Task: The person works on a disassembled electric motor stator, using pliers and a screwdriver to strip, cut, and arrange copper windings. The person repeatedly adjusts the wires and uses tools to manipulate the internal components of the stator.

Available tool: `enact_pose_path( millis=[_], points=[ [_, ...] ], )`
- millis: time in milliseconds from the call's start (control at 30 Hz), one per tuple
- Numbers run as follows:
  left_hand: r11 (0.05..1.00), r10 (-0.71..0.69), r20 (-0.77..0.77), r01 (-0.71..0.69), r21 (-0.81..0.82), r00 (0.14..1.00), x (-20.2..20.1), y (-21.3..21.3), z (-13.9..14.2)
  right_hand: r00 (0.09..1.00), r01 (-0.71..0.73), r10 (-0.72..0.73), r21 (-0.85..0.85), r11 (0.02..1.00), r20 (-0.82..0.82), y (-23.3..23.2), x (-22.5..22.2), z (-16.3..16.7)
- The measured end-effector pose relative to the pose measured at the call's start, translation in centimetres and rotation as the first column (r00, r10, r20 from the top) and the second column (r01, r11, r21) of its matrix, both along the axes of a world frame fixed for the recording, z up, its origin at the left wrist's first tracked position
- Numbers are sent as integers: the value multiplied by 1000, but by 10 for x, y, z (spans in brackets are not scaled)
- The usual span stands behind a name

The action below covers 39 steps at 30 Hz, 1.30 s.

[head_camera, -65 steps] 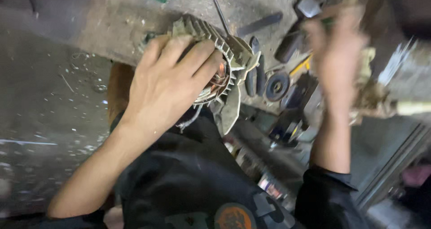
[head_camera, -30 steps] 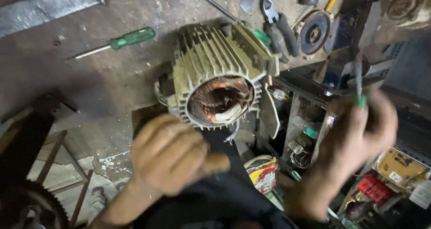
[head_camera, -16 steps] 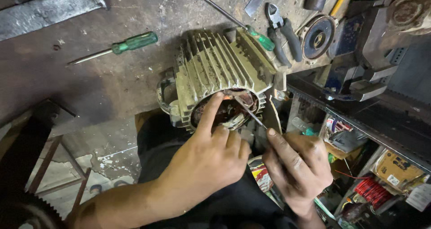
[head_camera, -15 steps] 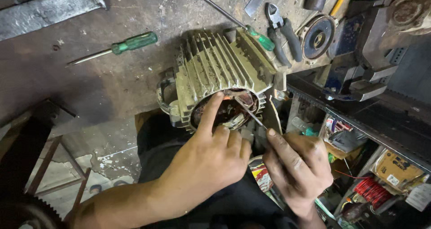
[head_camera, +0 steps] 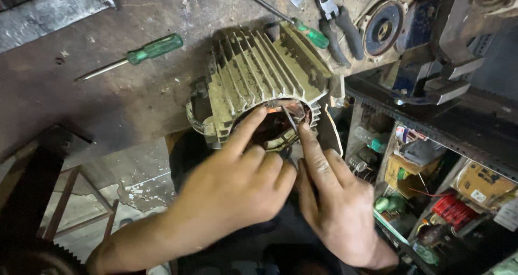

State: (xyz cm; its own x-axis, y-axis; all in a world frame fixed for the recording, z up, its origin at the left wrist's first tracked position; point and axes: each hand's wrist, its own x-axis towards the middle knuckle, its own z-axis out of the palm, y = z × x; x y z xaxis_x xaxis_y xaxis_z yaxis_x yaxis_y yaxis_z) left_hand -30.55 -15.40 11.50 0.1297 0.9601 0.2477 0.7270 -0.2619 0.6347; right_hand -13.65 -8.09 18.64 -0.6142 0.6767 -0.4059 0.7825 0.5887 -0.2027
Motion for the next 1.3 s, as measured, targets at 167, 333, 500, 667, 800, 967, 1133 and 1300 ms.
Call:
enact_pose_path(
  millis=[167,333,500,667,800,967,1133,1300],
  points=[
    [903,429,19,-429,-1,903,-28,-15,2,948,-9,9,1,1000,-319,-15,25,-42],
    [862,507,45,-506,-22,861,-20,-14,-6,907,60,-50,9,998,-417,-28,48,-80],
    [894,448,-30,-448,1,893,-2,-7,-12,848,95,-40,76,993,-529,-35,56,-93],
    [912,409,-51,-410,1,911,2,-1,-8,809,123,-59,70,990,-585,-37,61,-103],
    [897,442,-57,-440,49,895,3,13,-3,803,254,-320,-197,947,-502,-36,66,-81],
    [884,467,-218,-452,120,857,3,28,6,923,145,-233,-284,948,-306,0,92,8],
    [880,468,-272,-471,59,841,7,40,22,630,525,-452,-83,847,-631,71,95,-25],
    [905,416,-219,-426,-1,883,5,43,35,778,258,-182,41,965,-601,148,93,-94]
  ],
)
